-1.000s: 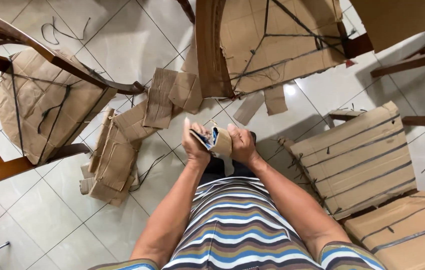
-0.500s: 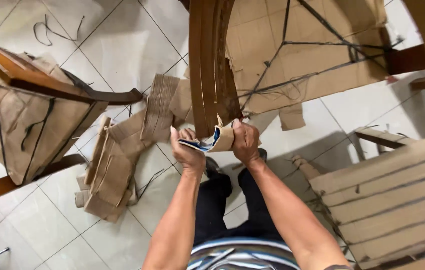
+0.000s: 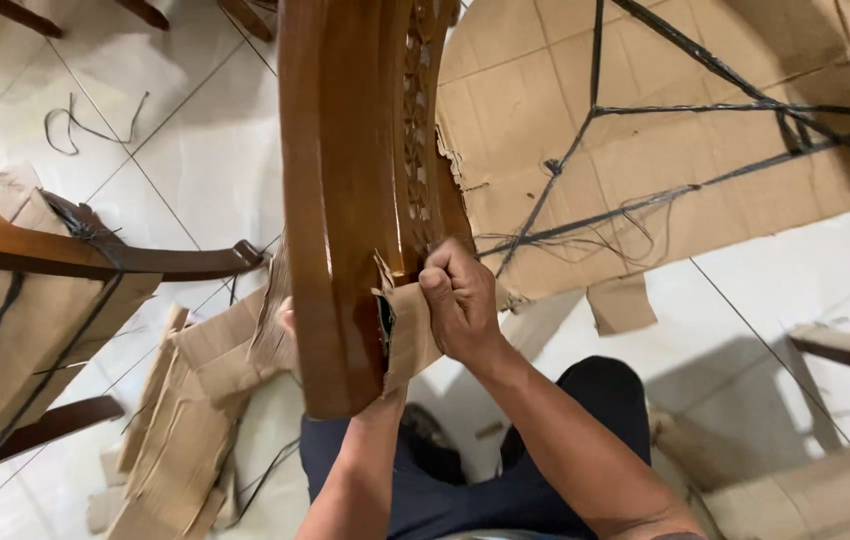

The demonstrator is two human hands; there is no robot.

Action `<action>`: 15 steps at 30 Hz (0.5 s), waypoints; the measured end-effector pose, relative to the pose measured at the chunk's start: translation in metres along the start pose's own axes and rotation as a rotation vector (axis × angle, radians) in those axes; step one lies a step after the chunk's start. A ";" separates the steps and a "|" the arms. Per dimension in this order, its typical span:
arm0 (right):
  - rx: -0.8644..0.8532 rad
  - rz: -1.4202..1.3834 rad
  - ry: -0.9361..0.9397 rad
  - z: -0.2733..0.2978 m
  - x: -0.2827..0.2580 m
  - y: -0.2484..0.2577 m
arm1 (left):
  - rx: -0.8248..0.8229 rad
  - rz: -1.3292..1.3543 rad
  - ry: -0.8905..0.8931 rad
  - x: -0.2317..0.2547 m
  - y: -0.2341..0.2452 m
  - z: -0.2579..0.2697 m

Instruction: Wrapping wooden chairs with cardboard and securing them with string for transport.

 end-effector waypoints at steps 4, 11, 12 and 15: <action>0.042 -0.141 0.103 -0.005 0.005 -0.007 | 0.139 -0.259 -0.336 -0.067 -0.032 0.021; 0.209 0.013 0.206 0.011 0.010 -0.009 | 0.251 0.498 -0.306 0.011 -0.048 0.045; 0.251 0.034 0.140 0.010 0.014 -0.008 | 0.189 0.292 -0.537 0.022 -0.046 0.040; 0.265 0.310 0.352 0.037 -0.024 0.008 | 0.499 0.178 -0.479 -0.057 -0.075 0.023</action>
Point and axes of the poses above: each hand's wrist, its own z-axis away from the middle knuckle, its own y-axis out of the back of the hand, x = y × z, the point moved 3 cm from there along -z, towards the middle knuckle, and after that the axes turned 7 degrees about -x, right-handed, at the moved point
